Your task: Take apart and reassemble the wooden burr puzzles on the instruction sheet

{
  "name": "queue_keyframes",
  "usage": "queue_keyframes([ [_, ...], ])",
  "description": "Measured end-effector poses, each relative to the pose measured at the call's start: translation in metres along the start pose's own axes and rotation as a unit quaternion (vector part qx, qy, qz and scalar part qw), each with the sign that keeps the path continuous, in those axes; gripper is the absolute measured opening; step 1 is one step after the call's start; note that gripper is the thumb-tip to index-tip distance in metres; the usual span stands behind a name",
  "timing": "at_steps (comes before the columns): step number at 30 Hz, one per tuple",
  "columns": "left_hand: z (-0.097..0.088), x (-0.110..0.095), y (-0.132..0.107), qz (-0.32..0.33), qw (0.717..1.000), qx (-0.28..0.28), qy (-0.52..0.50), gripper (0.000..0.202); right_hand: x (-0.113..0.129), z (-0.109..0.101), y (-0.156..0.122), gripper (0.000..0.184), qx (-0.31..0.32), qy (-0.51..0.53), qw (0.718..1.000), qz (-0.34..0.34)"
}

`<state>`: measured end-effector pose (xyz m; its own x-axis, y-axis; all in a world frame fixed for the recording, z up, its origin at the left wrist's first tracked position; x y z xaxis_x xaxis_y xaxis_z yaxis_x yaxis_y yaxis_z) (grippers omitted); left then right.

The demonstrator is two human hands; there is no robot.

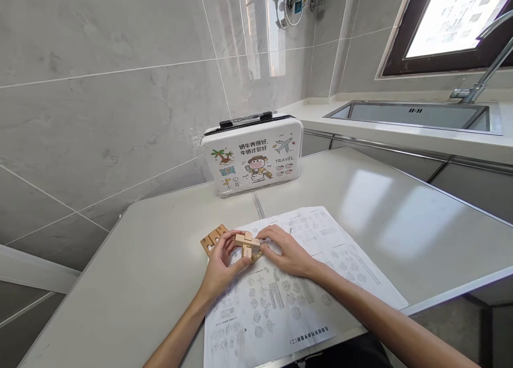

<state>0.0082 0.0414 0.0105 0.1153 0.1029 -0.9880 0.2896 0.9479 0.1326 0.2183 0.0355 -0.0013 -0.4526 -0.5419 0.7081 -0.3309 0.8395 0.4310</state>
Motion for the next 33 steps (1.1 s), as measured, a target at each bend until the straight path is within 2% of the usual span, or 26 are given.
queue_keyframes([
  [8, 0.005, -0.002, -0.003, 0.003, 0.999, 0.017, 0.035, 0.062, 0.001, 0.000, 0.001, 0.011, 0.018, -0.003, 1.000, 0.000],
  [15, 0.001, 0.003, -0.005, 0.001, 0.995, 0.013, 0.099, 0.059, 0.001, -0.001, 0.003, 0.015, 0.014, 0.013, 1.000, -0.001],
  [20, -0.002, 0.002, -0.005, -0.006, 0.988, -0.035, 0.151, 0.058, 0.004, -0.008, 0.005, 0.022, 0.003, 0.052, 0.998, 0.039],
  [23, -0.005, -0.001, -0.003, 0.013, 0.977, -0.067, 0.203, 0.052, 0.001, -0.010, 0.006, 0.027, -0.010, 0.063, 0.994, 0.093],
  [26, -0.006, -0.003, -0.002, 0.065, 0.955, -0.073, 0.282, 0.048, -0.006, -0.008, 0.006, 0.032, -0.027, 0.049, 0.988, 0.146],
  [30, -0.007, 0.000, -0.003, 0.109, 0.931, -0.038, 0.347, 0.048, -0.014, -0.003, 0.004, 0.038, -0.030, 0.029, 0.981, 0.188],
  [33, -0.006, 0.004, -0.005, 0.111, 0.917, -0.007, 0.383, 0.052, -0.013, -0.001, 0.003, 0.036, -0.007, 0.033, 0.983, 0.181],
])
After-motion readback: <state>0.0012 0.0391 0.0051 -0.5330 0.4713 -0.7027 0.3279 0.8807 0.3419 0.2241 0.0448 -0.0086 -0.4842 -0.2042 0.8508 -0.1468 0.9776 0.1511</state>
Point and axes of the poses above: each hand's wrist, its own y-axis towards the middle knuckle, its own z-axis out of the palm, x = y × z, the point moved 3 cm from there along y, towards the middle knuckle, and after that the axes turned 11 degrees about -y, right-handed, at the moved point
